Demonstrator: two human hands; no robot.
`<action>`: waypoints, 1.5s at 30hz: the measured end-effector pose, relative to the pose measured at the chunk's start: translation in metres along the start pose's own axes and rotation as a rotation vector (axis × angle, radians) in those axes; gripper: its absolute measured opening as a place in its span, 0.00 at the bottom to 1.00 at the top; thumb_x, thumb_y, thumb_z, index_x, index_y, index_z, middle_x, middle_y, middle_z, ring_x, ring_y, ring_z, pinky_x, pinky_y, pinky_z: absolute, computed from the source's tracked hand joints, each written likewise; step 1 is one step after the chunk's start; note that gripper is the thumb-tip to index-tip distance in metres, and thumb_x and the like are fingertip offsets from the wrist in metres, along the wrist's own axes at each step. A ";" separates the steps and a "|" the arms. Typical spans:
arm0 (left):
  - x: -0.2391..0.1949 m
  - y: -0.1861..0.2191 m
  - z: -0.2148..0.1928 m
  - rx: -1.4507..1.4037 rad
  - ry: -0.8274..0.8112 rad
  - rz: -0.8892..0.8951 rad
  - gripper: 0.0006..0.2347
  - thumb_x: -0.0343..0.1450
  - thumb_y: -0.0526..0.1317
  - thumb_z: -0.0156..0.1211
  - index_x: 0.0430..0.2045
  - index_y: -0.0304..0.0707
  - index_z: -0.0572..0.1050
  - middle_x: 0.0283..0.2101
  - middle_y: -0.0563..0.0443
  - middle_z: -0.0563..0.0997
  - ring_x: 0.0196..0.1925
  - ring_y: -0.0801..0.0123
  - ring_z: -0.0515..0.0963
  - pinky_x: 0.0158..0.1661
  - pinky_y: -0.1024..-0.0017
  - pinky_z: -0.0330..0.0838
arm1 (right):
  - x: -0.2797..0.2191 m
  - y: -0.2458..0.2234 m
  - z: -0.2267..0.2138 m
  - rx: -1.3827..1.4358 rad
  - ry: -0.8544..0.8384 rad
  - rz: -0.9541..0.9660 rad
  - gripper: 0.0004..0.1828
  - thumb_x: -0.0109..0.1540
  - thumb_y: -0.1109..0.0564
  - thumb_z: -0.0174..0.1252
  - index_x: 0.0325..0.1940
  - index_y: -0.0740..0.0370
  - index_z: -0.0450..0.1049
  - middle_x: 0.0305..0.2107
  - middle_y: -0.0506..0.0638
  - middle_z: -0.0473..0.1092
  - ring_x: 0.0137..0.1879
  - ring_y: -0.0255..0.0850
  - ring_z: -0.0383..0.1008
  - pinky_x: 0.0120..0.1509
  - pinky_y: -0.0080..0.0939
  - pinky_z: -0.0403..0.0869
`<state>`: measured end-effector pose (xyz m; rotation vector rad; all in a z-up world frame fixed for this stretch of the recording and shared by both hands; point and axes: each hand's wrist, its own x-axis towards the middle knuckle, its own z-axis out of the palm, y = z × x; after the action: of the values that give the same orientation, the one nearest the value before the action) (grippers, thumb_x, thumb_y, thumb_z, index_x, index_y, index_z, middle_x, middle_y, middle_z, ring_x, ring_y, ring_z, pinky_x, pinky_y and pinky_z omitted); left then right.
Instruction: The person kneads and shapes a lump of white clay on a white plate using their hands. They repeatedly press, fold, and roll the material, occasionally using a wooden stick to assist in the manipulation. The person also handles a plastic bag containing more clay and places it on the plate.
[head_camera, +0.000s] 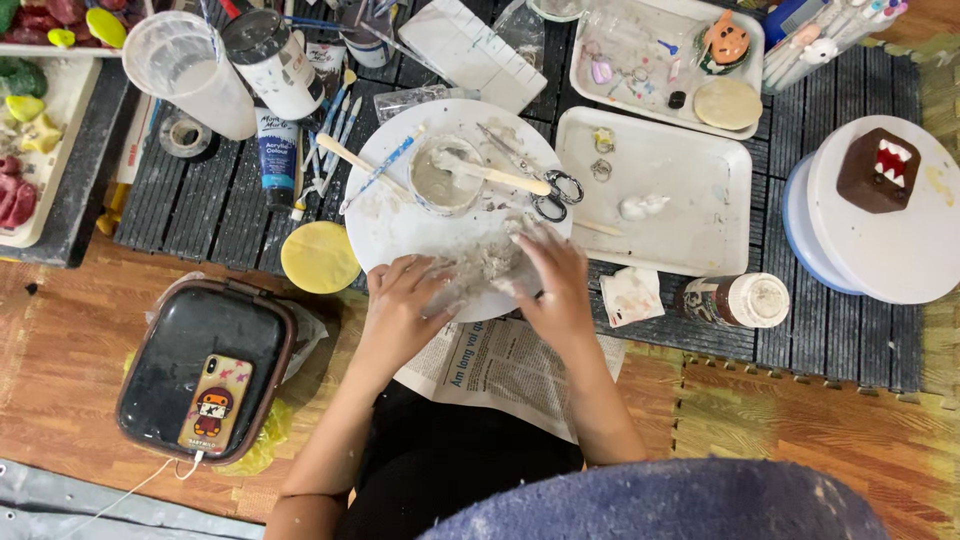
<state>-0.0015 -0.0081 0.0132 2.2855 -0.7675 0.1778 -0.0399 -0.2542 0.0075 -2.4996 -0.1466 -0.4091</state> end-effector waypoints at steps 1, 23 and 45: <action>0.004 0.002 0.003 0.029 0.020 -0.010 0.21 0.59 0.42 0.74 0.45 0.37 0.81 0.53 0.44 0.80 0.59 0.52 0.73 0.54 0.54 0.60 | 0.001 -0.004 0.002 -0.002 -0.016 -0.004 0.36 0.58 0.51 0.67 0.70 0.57 0.67 0.69 0.59 0.62 0.76 0.57 0.60 0.76 0.67 0.52; 0.000 -0.005 0.009 -0.071 0.057 -0.023 0.21 0.62 0.39 0.72 0.49 0.33 0.79 0.54 0.43 0.78 0.58 0.51 0.73 0.56 0.56 0.62 | 0.003 -0.006 0.038 0.128 0.166 -0.038 0.18 0.56 0.60 0.70 0.50 0.54 0.78 0.48 0.49 0.79 0.58 0.46 0.77 0.75 0.56 0.66; 0.012 0.010 0.046 0.046 0.085 0.065 0.13 0.61 0.44 0.75 0.36 0.45 0.83 0.53 0.50 0.78 0.62 0.54 0.71 0.58 0.50 0.56 | -0.009 0.010 -0.003 -0.090 0.071 0.014 0.12 0.56 0.55 0.67 0.44 0.50 0.80 0.57 0.51 0.71 0.66 0.53 0.65 0.72 0.59 0.59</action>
<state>-0.0016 -0.0505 -0.0113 2.2819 -0.8013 0.3230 -0.0473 -0.2641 0.0011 -2.5688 -0.0844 -0.5087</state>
